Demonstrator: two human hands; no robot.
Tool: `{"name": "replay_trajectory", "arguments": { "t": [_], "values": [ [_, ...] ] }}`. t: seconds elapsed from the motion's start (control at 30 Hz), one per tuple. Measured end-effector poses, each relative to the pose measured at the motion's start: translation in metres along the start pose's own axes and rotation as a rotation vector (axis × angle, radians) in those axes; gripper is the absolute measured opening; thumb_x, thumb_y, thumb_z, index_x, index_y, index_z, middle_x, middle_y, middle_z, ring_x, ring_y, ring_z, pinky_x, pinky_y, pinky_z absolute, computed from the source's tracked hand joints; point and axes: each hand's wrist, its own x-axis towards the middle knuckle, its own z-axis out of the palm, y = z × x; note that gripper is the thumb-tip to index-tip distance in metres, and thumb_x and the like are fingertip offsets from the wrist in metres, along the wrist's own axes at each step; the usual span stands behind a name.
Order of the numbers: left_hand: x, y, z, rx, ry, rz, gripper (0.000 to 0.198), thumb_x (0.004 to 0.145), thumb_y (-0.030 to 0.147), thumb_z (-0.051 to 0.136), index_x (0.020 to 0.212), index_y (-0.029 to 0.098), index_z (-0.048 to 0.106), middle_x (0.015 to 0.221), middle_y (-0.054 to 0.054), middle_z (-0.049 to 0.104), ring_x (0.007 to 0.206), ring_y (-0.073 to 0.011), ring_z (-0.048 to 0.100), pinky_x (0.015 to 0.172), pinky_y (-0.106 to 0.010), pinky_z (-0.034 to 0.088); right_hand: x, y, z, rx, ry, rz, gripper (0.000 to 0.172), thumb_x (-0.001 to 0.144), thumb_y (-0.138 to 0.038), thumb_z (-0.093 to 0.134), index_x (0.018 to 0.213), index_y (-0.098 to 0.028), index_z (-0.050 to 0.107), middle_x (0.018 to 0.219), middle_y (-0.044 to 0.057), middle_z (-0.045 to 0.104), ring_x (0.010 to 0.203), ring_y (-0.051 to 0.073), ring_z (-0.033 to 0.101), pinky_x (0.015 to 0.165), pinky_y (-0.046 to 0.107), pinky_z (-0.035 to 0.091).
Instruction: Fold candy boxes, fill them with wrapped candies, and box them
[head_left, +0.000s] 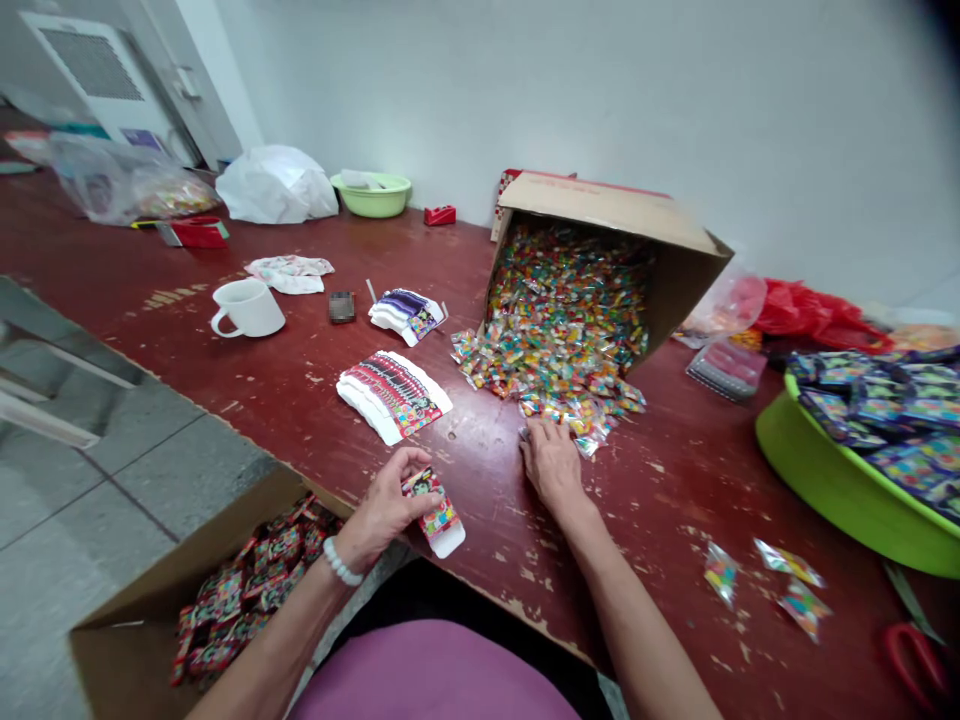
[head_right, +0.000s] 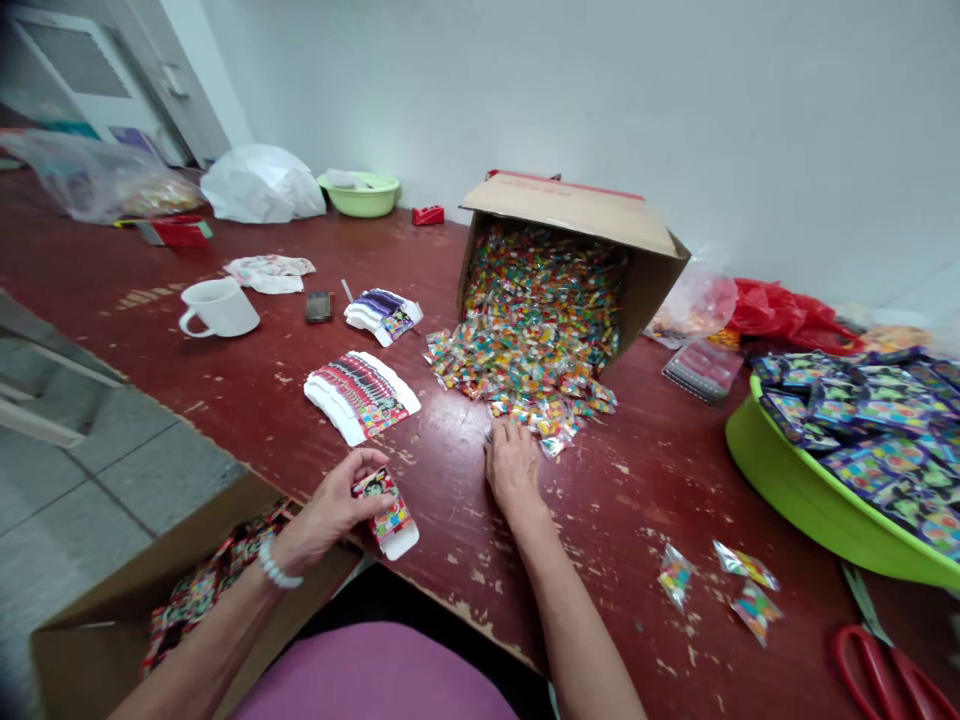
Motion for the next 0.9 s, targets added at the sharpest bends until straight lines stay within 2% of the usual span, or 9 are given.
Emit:
{"name": "replay_trajectory", "arguments": {
  "t": [0.07, 0.13, 0.27, 0.37, 0.47, 0.57, 0.67, 0.8, 0.9],
  "values": [
    [-0.003, -0.001, -0.016, 0.177, -0.087, 0.029, 0.049, 0.066, 0.026, 0.076, 0.111, 0.02, 0.057, 0.093, -0.001, 0.065, 0.084, -0.0189, 0.061, 0.075, -0.028, 0.048, -0.006, -0.004, -0.001, -0.014, -0.007, -0.013, 0.026, 0.089, -0.011, 0.048, 0.108, -0.015, 0.065, 0.11, 0.015, 0.065, 0.098, 0.028, 0.051, 0.086, 0.038, 0.041],
    [-0.007, 0.0, -0.03, 0.341, -0.173, 0.042, 0.041, 0.068, 0.029, 0.075, 0.107, 0.02, 0.065, 0.097, -0.002, 0.068, 0.088, -0.0203, 0.061, 0.075, -0.026, 0.046, -0.011, -0.005, -0.002, -0.016, -0.003, -0.023, 0.026, 0.088, -0.007, 0.046, 0.101, -0.016, 0.067, 0.103, 0.015, 0.065, 0.094, 0.028, 0.051, 0.082, 0.037, 0.042],
    [-0.012, 0.004, -0.045, 0.512, -0.254, 0.018, 0.021, 0.068, 0.035, 0.077, 0.079, 0.018, 0.069, 0.074, 0.0, 0.065, 0.07, -0.0158, 0.056, 0.06, -0.021, 0.039, -0.019, 0.006, -0.003, 0.023, 0.036, -0.017, 0.026, 0.089, -0.008, 0.045, 0.1, -0.017, 0.067, 0.091, 0.013, 0.064, 0.086, 0.027, 0.053, 0.077, 0.036, 0.043],
    [-0.014, 0.001, -0.043, 0.394, -0.279, -0.048, 0.025, 0.069, 0.035, 0.077, 0.075, 0.017, 0.061, 0.065, 0.003, 0.06, 0.06, -0.0119, 0.051, 0.054, -0.019, 0.035, -0.026, 0.014, 0.0, 0.086, 0.074, -0.014, 0.028, 0.091, -0.012, 0.043, 0.105, -0.016, 0.066, 0.092, 0.012, 0.064, 0.088, 0.026, 0.055, 0.08, 0.037, 0.044],
    [-0.016, -0.004, -0.037, 0.213, -0.268, -0.127, 0.03, 0.069, 0.034, 0.078, 0.081, 0.017, 0.057, 0.064, 0.005, 0.059, 0.058, -0.0106, 0.051, 0.054, -0.019, 0.036, -0.032, 0.015, 0.005, 0.156, 0.093, -0.041, 0.027, 0.093, -0.017, 0.044, 0.11, -0.015, 0.064, 0.106, 0.014, 0.064, 0.098, 0.026, 0.055, 0.088, 0.039, 0.044],
    [-0.021, -0.005, -0.028, 0.055, -0.257, -0.173, 0.04, 0.065, 0.029, 0.081, 0.097, 0.015, 0.061, 0.072, 0.003, 0.062, 0.064, -0.011, 0.056, 0.059, -0.02, 0.042, -0.036, 0.013, 0.007, 0.192, 0.116, -0.043, 0.033, 0.09, -0.021, 0.048, 0.12, -0.013, 0.059, 0.117, 0.017, 0.06, 0.107, 0.029, 0.052, 0.093, 0.045, 0.042],
    [-0.027, -0.002, -0.02, -0.114, -0.344, -0.214, 0.052, 0.063, 0.025, 0.083, 0.109, 0.013, 0.062, 0.089, -0.003, 0.066, 0.074, -0.0128, 0.059, 0.067, -0.023, 0.047, -0.038, 0.013, 0.003, 0.208, 0.144, 0.053, 0.043, 0.087, -0.027, 0.054, 0.126, -0.01, 0.053, 0.12, 0.022, 0.055, 0.112, 0.033, 0.048, 0.095, 0.05, 0.039],
    [-0.031, -0.004, -0.006, -0.296, -0.436, -0.267, 0.044, 0.068, 0.027, 0.078, 0.106, 0.012, 0.06, 0.079, -0.003, 0.062, 0.063, -0.0137, 0.061, 0.058, -0.025, 0.048, -0.038, 0.02, -0.009, 0.386, 0.085, 0.281, 0.051, 0.075, -0.041, 0.069, 0.116, -0.012, 0.059, 0.111, 0.019, 0.06, 0.107, 0.035, 0.051, 0.093, 0.05, 0.038],
    [-0.03, -0.004, 0.006, -0.328, -0.424, -0.243, 0.04, 0.07, 0.022, 0.071, 0.106, 0.016, 0.054, 0.09, -0.005, 0.065, 0.063, -0.0157, 0.066, 0.054, -0.024, 0.047, -0.037, 0.025, -0.018, 0.554, 0.02, 0.369, 0.045, 0.071, -0.045, 0.07, 0.104, -0.015, 0.065, 0.087, 0.01, 0.065, 0.085, 0.029, 0.058, 0.081, 0.043, 0.043]
  ]
}}
